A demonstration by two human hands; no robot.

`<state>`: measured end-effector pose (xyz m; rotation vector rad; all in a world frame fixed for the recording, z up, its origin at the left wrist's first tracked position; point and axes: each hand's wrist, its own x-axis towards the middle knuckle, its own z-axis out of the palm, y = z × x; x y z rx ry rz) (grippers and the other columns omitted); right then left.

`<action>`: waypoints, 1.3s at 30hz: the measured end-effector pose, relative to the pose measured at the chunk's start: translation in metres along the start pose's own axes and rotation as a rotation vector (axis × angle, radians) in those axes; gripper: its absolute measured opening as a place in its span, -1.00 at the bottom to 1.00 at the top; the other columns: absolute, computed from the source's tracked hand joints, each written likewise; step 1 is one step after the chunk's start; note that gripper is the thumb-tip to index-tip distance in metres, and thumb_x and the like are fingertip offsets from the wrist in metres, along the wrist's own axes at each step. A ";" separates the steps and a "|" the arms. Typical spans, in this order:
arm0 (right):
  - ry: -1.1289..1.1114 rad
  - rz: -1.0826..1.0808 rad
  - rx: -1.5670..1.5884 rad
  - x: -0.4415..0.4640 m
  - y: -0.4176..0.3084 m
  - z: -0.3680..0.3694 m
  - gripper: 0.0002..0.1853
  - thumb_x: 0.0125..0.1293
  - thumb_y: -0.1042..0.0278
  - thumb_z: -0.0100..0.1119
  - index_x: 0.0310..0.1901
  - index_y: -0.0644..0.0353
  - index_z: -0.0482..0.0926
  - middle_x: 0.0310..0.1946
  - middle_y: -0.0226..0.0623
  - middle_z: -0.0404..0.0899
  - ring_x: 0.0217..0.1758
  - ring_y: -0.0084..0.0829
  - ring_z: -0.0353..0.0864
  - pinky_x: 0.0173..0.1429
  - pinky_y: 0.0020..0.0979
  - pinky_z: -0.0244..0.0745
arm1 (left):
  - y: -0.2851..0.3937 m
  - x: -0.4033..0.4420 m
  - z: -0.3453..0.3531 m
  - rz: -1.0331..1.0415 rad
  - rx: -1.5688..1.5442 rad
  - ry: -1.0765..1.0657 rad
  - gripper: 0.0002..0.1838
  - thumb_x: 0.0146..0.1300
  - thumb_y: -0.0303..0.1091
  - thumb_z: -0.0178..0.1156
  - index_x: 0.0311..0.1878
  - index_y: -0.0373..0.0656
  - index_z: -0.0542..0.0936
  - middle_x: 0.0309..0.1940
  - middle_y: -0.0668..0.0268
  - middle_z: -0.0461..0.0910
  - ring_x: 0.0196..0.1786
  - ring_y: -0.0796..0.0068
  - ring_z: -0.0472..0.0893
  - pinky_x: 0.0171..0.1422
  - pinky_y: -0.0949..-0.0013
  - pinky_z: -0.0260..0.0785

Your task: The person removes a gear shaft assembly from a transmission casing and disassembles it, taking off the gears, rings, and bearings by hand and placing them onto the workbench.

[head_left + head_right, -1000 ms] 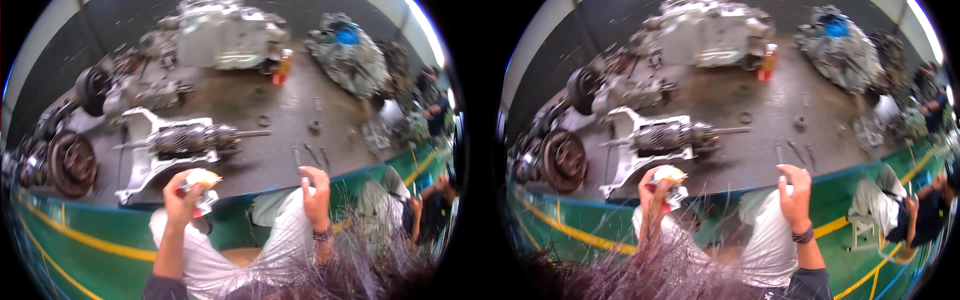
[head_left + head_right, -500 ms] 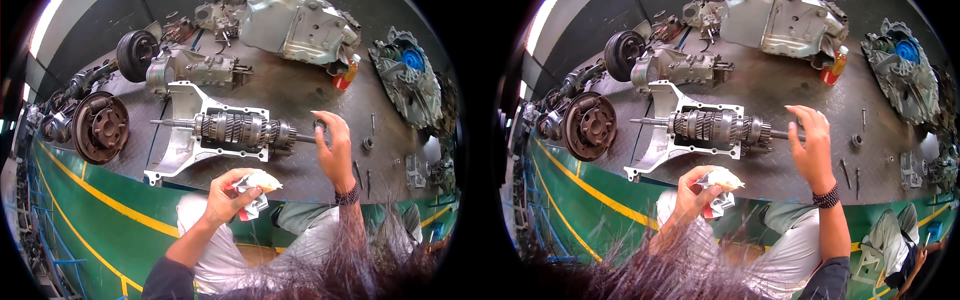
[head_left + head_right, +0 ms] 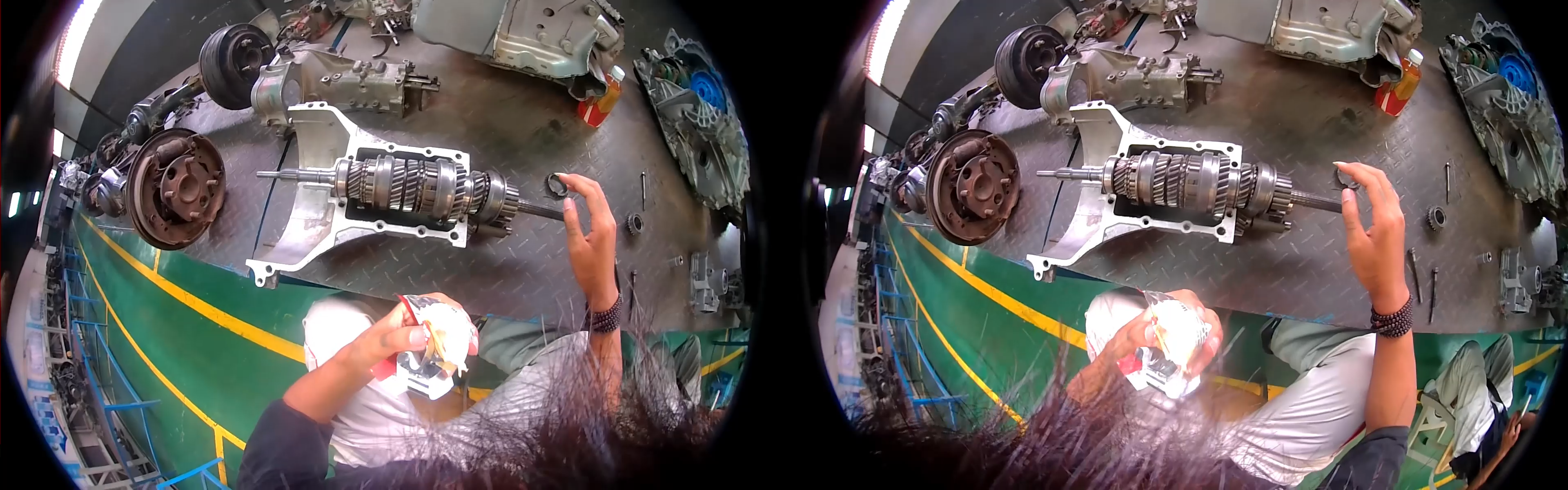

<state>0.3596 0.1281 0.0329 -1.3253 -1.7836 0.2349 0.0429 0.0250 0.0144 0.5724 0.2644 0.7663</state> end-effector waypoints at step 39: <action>-0.310 -0.011 -0.029 -0.002 0.010 0.016 -0.73 0.49 0.50 0.31 0.17 0.30 0.66 0.02 -0.04 0.70 0.15 -0.02 0.70 0.33 -0.21 0.54 | 0.005 -0.006 0.020 0.808 0.995 -0.461 -0.85 0.48 -0.23 0.32 -0.19 0.16 0.85 0.05 0.21 0.87 0.02 0.24 0.83 0.13 0.15 0.52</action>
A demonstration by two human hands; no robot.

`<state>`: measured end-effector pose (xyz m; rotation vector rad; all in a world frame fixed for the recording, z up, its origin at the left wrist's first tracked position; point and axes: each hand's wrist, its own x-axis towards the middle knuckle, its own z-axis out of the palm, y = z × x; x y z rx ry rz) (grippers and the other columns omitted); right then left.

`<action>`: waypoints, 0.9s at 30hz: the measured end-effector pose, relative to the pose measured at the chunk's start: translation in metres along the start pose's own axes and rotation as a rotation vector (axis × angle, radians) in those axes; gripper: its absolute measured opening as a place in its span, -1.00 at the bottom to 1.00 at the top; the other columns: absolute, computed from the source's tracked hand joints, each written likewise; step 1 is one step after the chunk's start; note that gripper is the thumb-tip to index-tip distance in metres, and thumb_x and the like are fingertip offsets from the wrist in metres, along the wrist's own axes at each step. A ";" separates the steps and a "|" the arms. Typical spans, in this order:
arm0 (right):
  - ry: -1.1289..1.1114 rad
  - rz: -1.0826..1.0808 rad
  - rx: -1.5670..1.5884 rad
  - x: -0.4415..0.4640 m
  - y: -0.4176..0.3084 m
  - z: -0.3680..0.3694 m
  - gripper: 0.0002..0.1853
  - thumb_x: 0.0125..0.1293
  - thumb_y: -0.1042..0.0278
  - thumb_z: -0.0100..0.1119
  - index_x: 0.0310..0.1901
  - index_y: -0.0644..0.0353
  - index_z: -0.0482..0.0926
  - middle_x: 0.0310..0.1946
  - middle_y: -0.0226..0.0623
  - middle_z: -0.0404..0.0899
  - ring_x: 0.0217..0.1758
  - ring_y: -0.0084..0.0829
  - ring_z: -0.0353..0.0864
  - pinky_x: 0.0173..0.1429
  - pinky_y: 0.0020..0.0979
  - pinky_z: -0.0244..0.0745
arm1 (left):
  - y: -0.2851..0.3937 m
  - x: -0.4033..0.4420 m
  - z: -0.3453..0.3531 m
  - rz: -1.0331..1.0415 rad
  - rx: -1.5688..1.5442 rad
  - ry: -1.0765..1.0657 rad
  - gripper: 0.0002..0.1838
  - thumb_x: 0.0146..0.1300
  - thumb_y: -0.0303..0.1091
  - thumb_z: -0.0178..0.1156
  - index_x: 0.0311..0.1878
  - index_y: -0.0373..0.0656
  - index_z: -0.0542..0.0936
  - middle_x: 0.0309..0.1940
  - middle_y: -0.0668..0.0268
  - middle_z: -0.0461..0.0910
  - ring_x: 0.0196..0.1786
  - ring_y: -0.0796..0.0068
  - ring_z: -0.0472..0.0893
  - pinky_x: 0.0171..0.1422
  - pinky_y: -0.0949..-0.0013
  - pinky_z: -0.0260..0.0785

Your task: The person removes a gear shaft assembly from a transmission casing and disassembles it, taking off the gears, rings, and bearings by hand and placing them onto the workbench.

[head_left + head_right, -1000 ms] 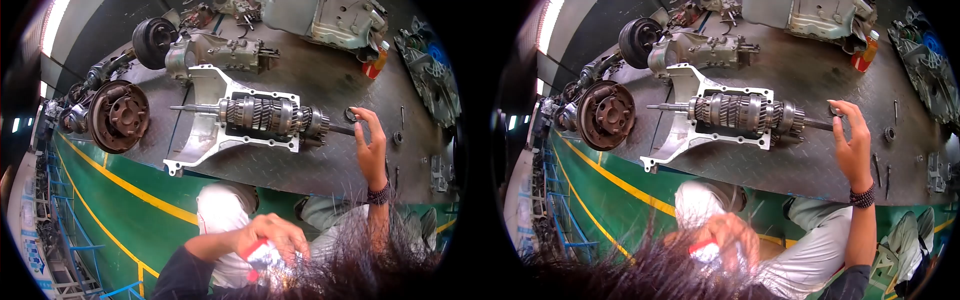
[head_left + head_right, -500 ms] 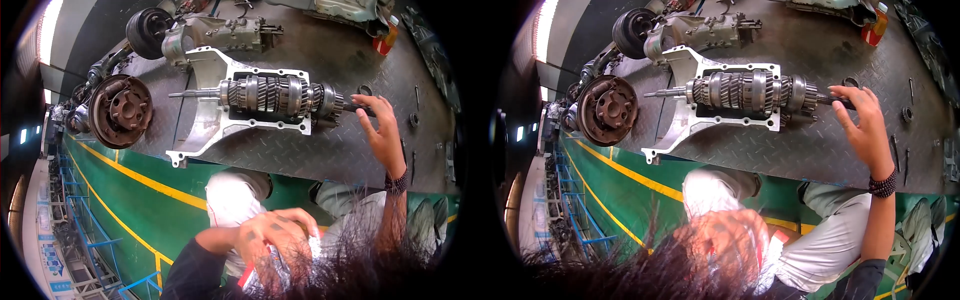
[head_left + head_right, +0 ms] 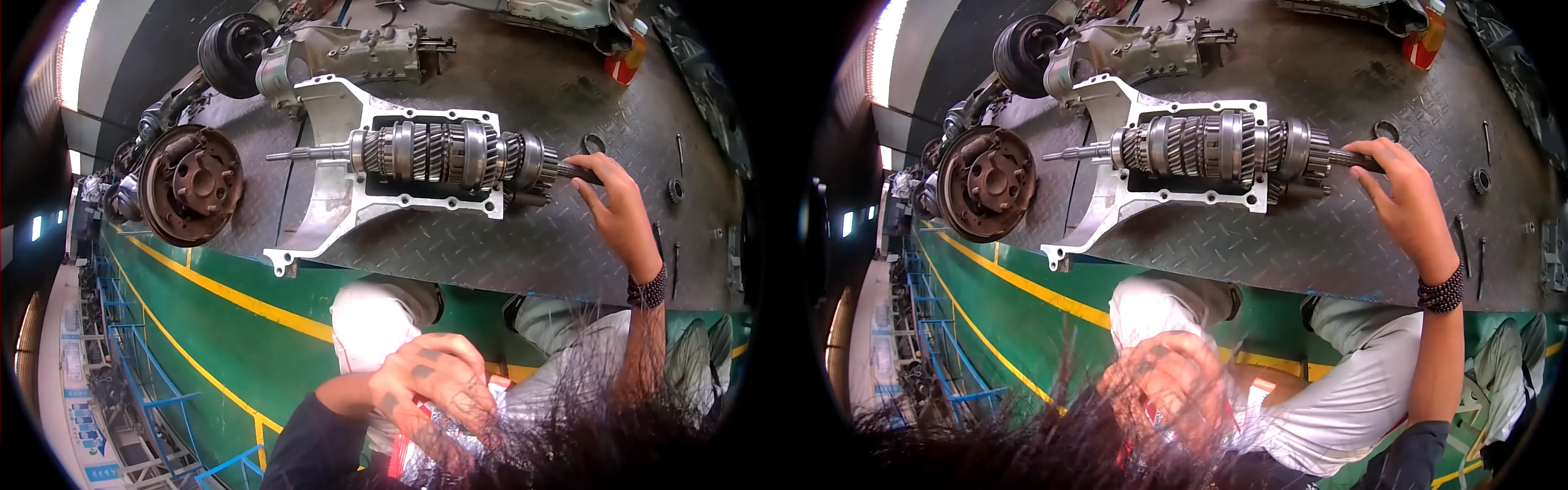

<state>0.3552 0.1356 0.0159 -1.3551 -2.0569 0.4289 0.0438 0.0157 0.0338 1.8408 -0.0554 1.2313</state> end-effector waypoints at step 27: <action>-0.008 0.011 0.002 -0.002 0.004 0.000 -0.74 0.53 0.43 0.30 0.17 0.26 0.66 0.02 -0.07 0.70 0.13 -0.03 0.69 0.31 -0.21 0.54 | -0.004 0.005 0.004 -0.116 -0.120 0.060 -0.86 0.41 -0.26 0.41 -0.10 0.08 0.92 -0.01 0.22 0.88 -0.08 0.37 0.84 -0.05 0.32 0.45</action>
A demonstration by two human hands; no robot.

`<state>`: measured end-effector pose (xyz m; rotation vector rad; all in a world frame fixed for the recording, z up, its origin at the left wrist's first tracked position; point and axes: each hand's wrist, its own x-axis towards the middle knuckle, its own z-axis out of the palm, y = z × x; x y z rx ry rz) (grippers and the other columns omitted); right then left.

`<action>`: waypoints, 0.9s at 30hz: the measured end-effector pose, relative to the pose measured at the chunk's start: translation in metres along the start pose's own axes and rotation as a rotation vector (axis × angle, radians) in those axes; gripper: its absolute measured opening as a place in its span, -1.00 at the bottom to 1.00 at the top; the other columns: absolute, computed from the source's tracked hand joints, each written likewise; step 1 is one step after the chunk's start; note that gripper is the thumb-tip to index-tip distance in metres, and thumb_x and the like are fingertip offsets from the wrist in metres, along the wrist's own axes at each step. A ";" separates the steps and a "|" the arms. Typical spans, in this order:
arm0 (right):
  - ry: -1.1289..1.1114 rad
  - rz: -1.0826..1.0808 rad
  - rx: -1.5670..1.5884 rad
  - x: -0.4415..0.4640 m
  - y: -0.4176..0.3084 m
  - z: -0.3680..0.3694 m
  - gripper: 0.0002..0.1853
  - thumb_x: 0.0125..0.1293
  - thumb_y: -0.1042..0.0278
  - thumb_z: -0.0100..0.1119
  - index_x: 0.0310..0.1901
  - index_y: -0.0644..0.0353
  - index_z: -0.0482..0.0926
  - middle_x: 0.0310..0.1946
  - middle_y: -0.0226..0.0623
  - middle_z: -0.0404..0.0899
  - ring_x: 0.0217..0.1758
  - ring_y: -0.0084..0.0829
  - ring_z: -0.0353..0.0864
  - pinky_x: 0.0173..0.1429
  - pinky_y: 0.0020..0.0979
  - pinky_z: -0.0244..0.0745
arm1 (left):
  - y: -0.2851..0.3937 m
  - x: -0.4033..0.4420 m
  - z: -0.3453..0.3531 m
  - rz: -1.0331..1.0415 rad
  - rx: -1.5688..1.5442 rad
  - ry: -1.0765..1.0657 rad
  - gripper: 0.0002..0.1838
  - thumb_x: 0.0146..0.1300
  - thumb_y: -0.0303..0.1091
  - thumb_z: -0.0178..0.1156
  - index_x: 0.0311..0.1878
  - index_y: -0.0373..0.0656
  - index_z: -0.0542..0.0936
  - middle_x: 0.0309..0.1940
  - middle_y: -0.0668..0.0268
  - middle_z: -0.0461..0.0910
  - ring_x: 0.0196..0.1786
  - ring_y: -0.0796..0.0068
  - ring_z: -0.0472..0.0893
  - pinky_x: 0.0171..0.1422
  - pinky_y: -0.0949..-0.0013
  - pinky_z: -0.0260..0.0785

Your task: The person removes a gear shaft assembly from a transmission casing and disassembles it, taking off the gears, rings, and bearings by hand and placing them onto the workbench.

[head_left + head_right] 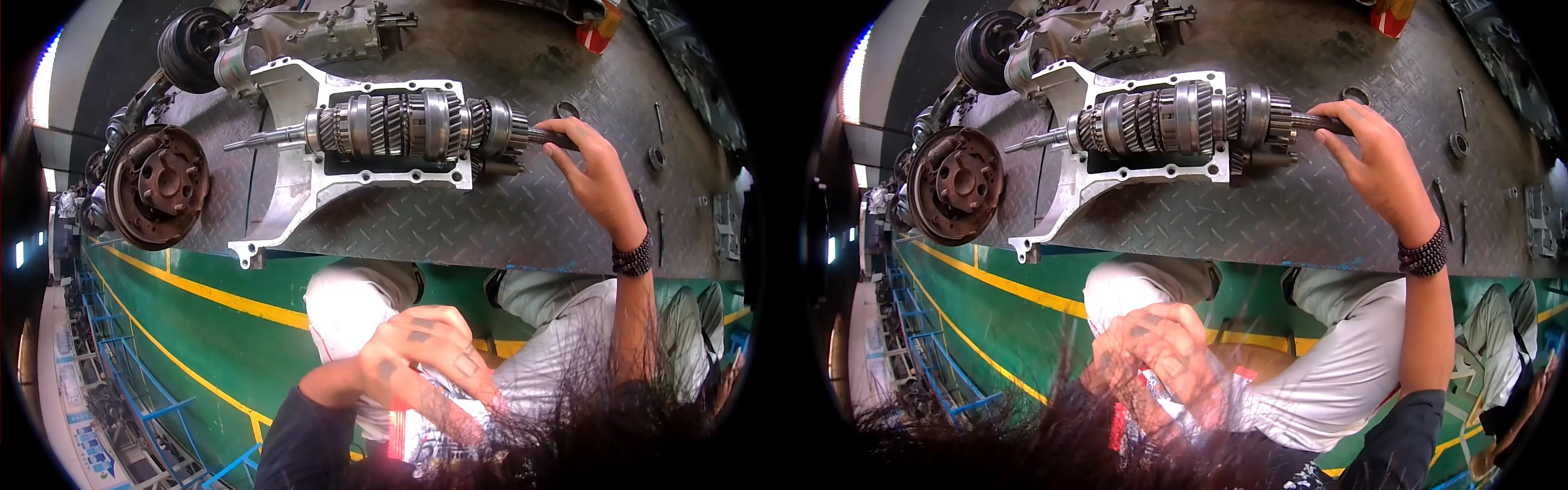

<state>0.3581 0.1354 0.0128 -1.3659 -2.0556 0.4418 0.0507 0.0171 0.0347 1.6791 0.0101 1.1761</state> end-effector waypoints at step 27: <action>0.003 0.001 -0.024 0.000 0.001 0.001 -0.74 0.54 0.43 0.28 0.18 0.28 0.65 0.03 -0.06 0.69 0.13 -0.05 0.68 0.33 -0.23 0.53 | -0.020 -0.006 0.023 -0.005 -0.411 0.070 -0.57 0.54 0.07 0.29 -0.12 -0.10 0.91 -0.05 0.07 0.85 -0.11 0.19 0.81 -0.02 0.21 0.43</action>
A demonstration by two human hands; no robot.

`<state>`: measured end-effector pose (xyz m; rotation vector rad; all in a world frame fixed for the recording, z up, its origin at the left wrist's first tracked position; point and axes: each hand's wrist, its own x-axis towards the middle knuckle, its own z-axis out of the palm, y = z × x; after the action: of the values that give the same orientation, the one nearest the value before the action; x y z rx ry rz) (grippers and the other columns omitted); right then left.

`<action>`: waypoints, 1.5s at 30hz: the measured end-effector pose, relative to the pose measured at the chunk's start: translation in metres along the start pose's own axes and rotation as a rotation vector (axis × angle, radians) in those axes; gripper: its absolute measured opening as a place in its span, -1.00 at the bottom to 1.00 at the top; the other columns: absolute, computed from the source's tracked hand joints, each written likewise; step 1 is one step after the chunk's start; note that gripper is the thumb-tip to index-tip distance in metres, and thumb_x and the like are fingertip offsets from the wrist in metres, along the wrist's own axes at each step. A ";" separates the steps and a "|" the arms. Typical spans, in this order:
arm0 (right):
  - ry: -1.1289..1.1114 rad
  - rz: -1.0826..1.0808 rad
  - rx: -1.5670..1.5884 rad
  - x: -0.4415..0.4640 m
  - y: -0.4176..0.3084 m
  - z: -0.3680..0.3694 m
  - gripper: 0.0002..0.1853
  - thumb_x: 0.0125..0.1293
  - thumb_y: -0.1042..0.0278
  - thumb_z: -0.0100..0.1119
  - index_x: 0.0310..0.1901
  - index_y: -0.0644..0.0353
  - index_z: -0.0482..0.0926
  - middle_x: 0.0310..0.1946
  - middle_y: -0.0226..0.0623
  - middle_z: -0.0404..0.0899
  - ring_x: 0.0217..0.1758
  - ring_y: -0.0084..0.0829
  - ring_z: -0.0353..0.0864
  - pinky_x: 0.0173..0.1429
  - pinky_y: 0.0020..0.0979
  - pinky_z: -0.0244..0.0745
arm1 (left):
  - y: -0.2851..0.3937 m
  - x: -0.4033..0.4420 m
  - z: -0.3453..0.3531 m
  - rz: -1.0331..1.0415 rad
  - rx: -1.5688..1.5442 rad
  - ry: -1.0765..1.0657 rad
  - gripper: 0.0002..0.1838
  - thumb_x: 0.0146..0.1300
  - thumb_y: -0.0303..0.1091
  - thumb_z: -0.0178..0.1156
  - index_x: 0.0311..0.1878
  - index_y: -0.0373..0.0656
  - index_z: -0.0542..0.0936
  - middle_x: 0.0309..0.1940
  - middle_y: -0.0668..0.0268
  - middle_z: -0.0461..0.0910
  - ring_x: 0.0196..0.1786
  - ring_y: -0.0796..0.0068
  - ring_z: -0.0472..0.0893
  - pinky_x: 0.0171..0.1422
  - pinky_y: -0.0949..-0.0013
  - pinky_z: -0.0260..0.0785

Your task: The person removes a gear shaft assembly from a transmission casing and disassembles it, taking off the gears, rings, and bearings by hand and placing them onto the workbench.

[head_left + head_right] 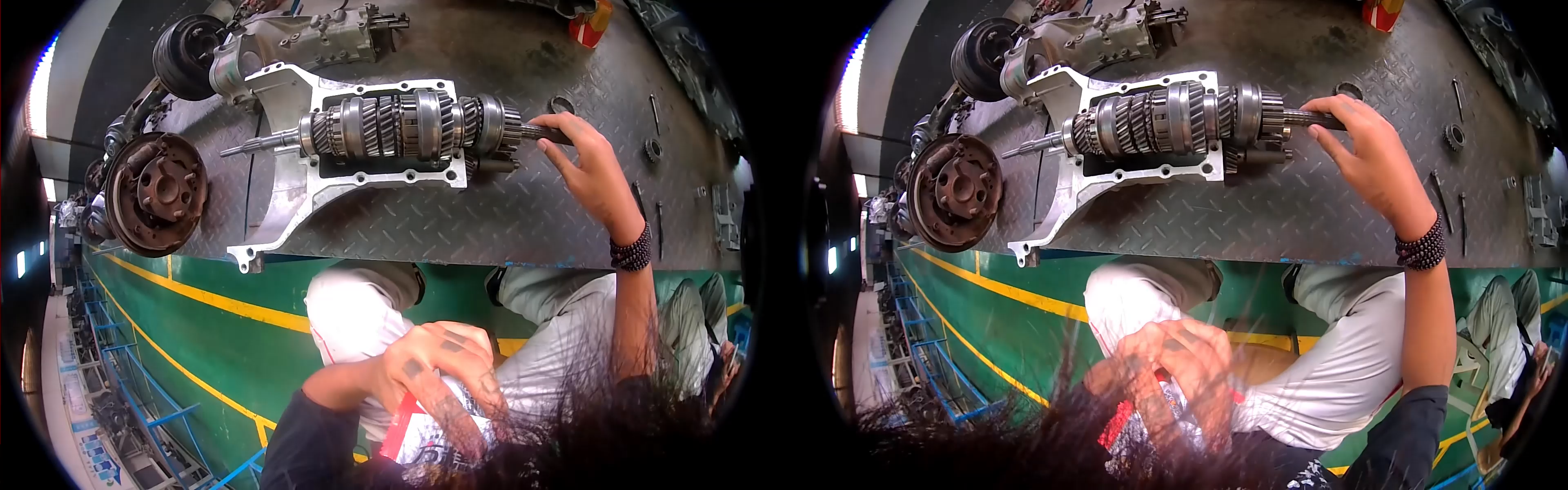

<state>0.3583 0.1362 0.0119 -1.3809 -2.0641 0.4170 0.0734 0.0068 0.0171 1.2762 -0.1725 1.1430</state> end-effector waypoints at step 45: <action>0.014 -0.004 0.005 -0.003 0.000 0.000 -0.71 0.50 0.43 0.33 0.20 0.22 0.66 0.03 -0.07 0.70 0.16 -0.01 0.67 0.32 -0.19 0.54 | 0.001 0.000 -0.020 -0.187 -0.018 0.179 -0.57 0.23 -0.26 0.64 0.07 -0.30 0.78 -0.01 -0.13 0.78 0.04 0.02 0.83 0.10 0.12 0.72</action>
<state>0.3591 0.1333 0.0104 -1.3724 -2.0526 0.4096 0.0633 0.0225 0.0103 1.1422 0.0681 1.0849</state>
